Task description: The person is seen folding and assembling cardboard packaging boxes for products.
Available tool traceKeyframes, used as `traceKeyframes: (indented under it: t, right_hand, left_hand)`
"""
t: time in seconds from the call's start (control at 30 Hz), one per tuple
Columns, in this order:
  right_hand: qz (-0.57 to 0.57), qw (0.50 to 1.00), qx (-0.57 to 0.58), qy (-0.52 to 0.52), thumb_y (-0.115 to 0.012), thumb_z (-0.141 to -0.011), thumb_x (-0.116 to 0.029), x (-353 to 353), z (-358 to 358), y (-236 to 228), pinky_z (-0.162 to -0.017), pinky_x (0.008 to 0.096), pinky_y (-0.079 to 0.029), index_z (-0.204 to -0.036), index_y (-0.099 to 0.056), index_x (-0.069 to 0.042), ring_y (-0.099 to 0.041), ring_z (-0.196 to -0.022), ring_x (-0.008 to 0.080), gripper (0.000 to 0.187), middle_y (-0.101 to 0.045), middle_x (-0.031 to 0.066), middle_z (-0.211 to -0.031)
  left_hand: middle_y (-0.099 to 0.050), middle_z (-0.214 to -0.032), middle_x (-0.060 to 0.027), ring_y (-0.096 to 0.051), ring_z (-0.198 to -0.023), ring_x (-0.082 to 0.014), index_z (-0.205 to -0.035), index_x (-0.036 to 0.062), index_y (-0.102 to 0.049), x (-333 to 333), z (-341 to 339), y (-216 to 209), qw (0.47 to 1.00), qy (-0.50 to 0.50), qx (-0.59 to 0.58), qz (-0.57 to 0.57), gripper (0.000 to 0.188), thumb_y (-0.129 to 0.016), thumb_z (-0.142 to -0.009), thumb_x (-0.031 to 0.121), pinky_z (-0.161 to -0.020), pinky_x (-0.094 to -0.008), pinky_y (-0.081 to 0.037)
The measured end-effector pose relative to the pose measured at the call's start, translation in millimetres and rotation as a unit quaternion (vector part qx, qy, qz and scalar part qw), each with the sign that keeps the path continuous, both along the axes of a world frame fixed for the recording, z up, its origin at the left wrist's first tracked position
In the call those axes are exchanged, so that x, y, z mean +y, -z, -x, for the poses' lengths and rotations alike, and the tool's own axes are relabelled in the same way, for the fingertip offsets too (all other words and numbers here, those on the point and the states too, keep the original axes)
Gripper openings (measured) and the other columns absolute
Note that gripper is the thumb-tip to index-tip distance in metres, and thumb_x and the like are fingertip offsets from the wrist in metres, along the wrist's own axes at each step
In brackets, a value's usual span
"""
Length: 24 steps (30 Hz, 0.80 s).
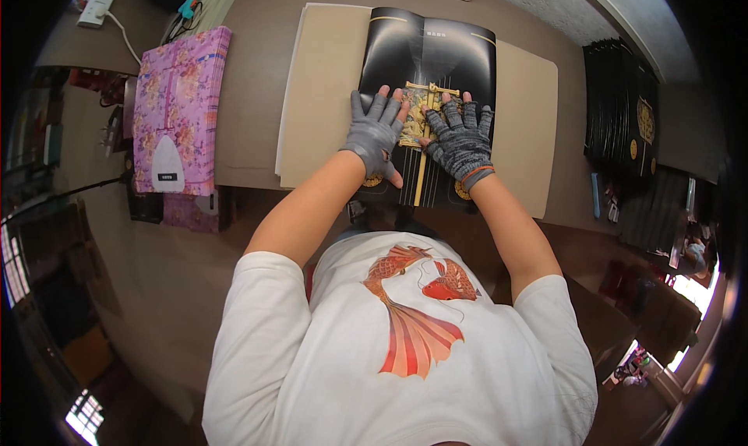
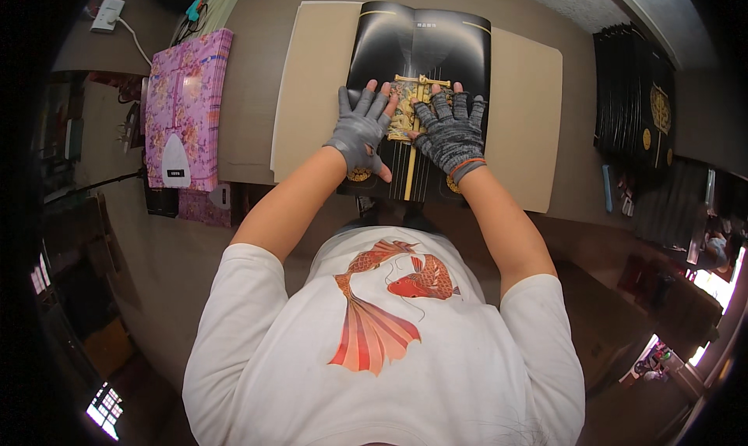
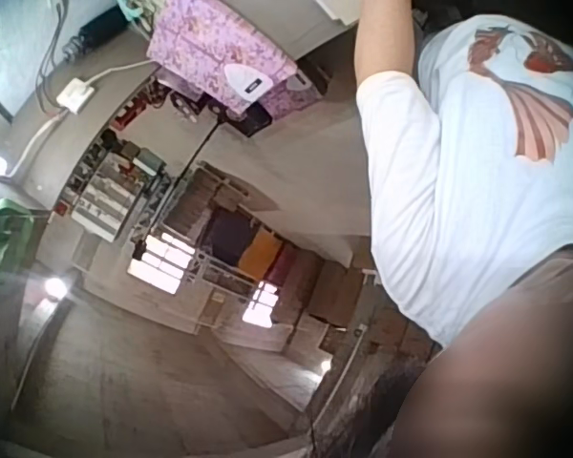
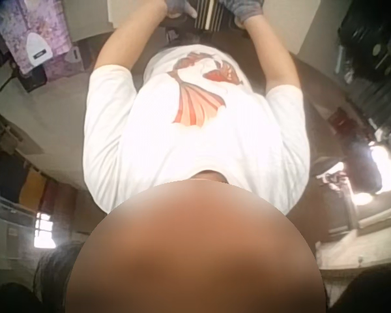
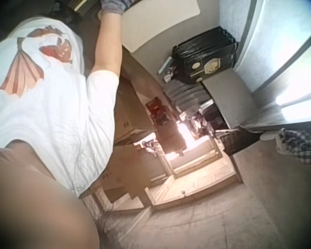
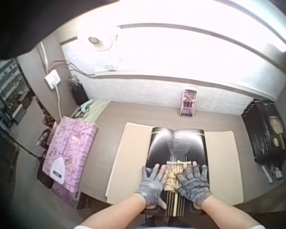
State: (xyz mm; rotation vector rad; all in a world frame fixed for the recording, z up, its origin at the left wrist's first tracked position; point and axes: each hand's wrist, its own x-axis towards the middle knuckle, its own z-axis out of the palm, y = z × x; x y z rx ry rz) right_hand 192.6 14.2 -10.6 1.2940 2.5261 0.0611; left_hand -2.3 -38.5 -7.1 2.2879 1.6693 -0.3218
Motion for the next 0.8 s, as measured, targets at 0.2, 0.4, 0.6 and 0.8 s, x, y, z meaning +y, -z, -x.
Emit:
traceKeyframes:
  t: [0.2, 0.4, 0.6, 0.8]
  right_hand:
    - [0.003, 1.0, 0.005, -0.004, -0.05, -0.088, -0.066, 1.9, -1.0, 1.4, -0.114, 0.0645, -0.003, -0.148, -0.041, -0.034, -0.013, -0.148, 0.0402, 0.069, -0.025, 0.0086, -0.161]
    - [0.016, 1.0, -0.002, 0.004, -0.05, -0.087, -0.066, 1.9, 0.3, 1.6, -0.114, 0.0644, -0.002, -0.148, -0.04, -0.034, -0.011, -0.149, 0.0399, 0.07, -0.023, 0.0081, -0.161]
    - [0.016, 1.0, 0.004, -0.001, -0.05, -0.088, -0.066, 0.9, -0.6, 3.1, -0.114, 0.0648, -0.002, -0.149, -0.04, -0.033, -0.011, -0.149, 0.0402, 0.07, -0.022, 0.0088, -0.162]
    - [0.006, 1.0, 0.013, -0.007, -0.05, -0.087, -0.066, 0.2, -3.3, 7.6, -0.114, 0.0651, -0.002, -0.149, -0.039, -0.033, -0.011, -0.148, 0.041, 0.071, -0.023, 0.0091, -0.161]
  left_hand:
    - [-0.009, -0.162, -0.023, -0.002, -0.15, -0.0422, -0.155, -0.0014, -0.013, 2.7, -1.6, -2.1, 1.0, 0.004, 0.02, 0.013, 0.155, -0.072, -0.039, 0.083, -0.107, -0.0749, -0.001]
    - [-0.009, -0.162, -0.0232, -0.002, -0.149, -0.0425, -0.154, -0.0024, -0.013, 2.7, -2.2, 0.2, 1.0, 0.008, 0.024, 0.007, 0.157, -0.071, -0.037, 0.085, -0.106, -0.0758, -0.001]
    - [-0.01, -0.163, -0.0193, -0.002, -0.15, -0.0389, -0.155, 0.0012, -0.01, 0.2, -2.3, -5.6, 1.0, -0.006, 0.018, 0.015, 0.148, -0.076, -0.047, 0.078, -0.11, -0.0713, 0.0]
    - [-0.011, -0.161, -0.0232, -0.003, -0.15, -0.042, -0.154, -0.0017, -0.012, 0.2, 0.0, -1.4, 1.0, 0.007, 0.006, -0.004, 0.152, -0.073, -0.043, 0.081, -0.109, -0.0725, -0.002]
